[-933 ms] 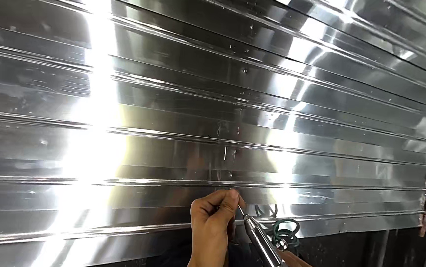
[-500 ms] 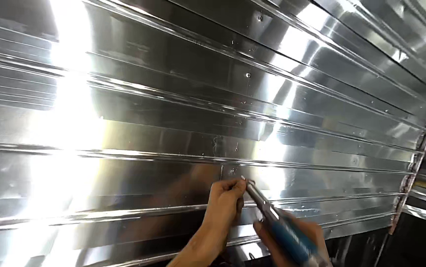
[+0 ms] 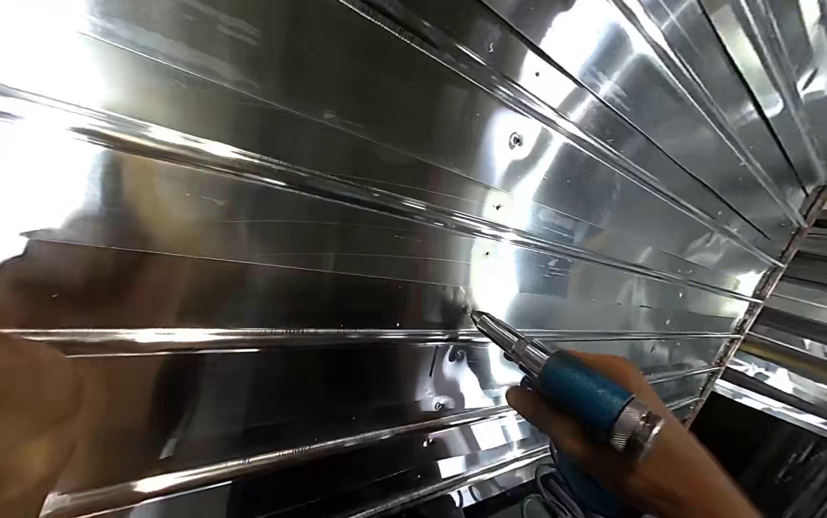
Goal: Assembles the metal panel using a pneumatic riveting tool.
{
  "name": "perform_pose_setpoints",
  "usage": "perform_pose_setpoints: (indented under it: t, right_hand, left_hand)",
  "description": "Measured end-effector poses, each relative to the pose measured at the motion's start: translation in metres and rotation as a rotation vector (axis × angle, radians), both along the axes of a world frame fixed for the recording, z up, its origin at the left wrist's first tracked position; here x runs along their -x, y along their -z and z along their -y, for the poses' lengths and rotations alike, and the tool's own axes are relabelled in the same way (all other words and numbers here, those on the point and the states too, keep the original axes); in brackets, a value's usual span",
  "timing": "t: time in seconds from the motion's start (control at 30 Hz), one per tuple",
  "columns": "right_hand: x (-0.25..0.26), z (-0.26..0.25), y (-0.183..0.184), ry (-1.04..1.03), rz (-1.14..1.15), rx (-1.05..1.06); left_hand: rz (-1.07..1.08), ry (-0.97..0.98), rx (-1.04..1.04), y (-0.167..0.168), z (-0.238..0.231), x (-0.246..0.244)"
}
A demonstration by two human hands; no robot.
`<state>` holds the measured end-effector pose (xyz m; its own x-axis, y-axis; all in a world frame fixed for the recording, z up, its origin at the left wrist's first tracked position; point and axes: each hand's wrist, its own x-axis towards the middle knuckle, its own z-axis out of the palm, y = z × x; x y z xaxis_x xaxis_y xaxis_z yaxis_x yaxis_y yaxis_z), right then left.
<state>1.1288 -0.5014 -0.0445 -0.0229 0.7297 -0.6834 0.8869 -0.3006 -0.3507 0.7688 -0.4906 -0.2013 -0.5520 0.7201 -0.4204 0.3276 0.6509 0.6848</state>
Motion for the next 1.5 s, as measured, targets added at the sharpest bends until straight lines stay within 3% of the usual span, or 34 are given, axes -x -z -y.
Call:
perform_pose_setpoints:
  t: [0.03,0.07,0.1,0.13,0.17,0.23,0.3,0.4,0.47,0.53,0.63,0.7,0.77,0.83,0.97,1.23,1.37,1.43,1.5]
  right_hand:
    - [-0.002,-0.011,-0.003,-0.058,0.051,0.054]
    - [-0.003,-0.02,-0.004,-0.099,0.071,0.099]
    - [-0.001,-0.026,-0.001,-0.104,0.064,0.124]
    - [0.001,-0.03,0.002,-0.075,0.046,0.123]
    - [0.004,-0.033,0.003,-0.054,0.035,0.103]
    - [0.006,-0.034,0.005,-0.1,0.018,0.054]
    - [0.005,-0.028,0.01,-0.191,0.024,-0.012]
    - [0.004,-0.007,0.018,-0.159,0.036,-0.064]
    - [0.006,0.006,0.002,-0.047,0.003,-0.153]
    - [0.012,0.026,-0.032,0.062,-0.157,-0.276]
    - [0.031,0.083,-0.087,0.169,-0.318,-0.305]
    - [0.052,0.124,-0.108,0.243,-0.379,-0.317]
    - [0.071,0.161,-0.116,0.283,-0.419,-0.299]
    - [0.084,0.191,-0.115,0.283,-0.458,-0.313]
    - [0.1,0.237,-0.108,0.323,-0.399,-0.493]
    - [0.094,0.272,-0.108,0.381,-0.409,-0.625]
    - [0.101,0.285,-0.106,0.476,-0.448,-0.658]
    - [0.102,0.285,-0.106,0.542,-0.459,-0.711]
    - [0.102,0.281,-0.108,0.632,-0.499,-0.724]
  left_hand:
    - [0.14,0.157,-0.23,0.021,0.024,0.032]
    - [0.338,0.442,-0.388,0.04,0.039,0.073]
    - [0.288,0.073,-0.219,0.017,0.032,0.046]
    - [0.256,-0.085,-0.074,0.002,0.022,0.034]
    - [0.256,-0.106,-0.032,-0.003,0.019,0.031]
    - [0.293,-0.064,-0.089,-0.002,0.022,0.03]
    - [0.247,0.023,-0.319,-0.004,0.011,0.022]
    - [-0.197,0.248,-0.56,-0.006,-0.012,0.023]
    - [-0.233,0.253,-0.622,-0.016,-0.017,0.022]
    - [0.066,0.061,-0.64,-0.059,-0.003,0.006]
    - [1.018,-0.371,-0.418,-0.146,0.058,-0.045]
    - [1.458,-0.568,-0.196,-0.181,0.097,-0.079]
    - [1.72,-0.64,-0.023,-0.2,0.133,-0.102]
    - [1.838,-0.636,0.038,-0.207,0.162,-0.117]
    - [1.896,-0.625,0.016,-0.215,0.196,-0.127]
    - [1.935,-0.522,0.009,-0.226,0.21,-0.133]
    - [1.845,-0.537,0.026,-0.218,0.206,-0.125]
    - [1.699,-0.328,0.024,-0.21,0.21,-0.114]
    - [1.466,0.046,-0.029,-0.209,0.224,-0.107]
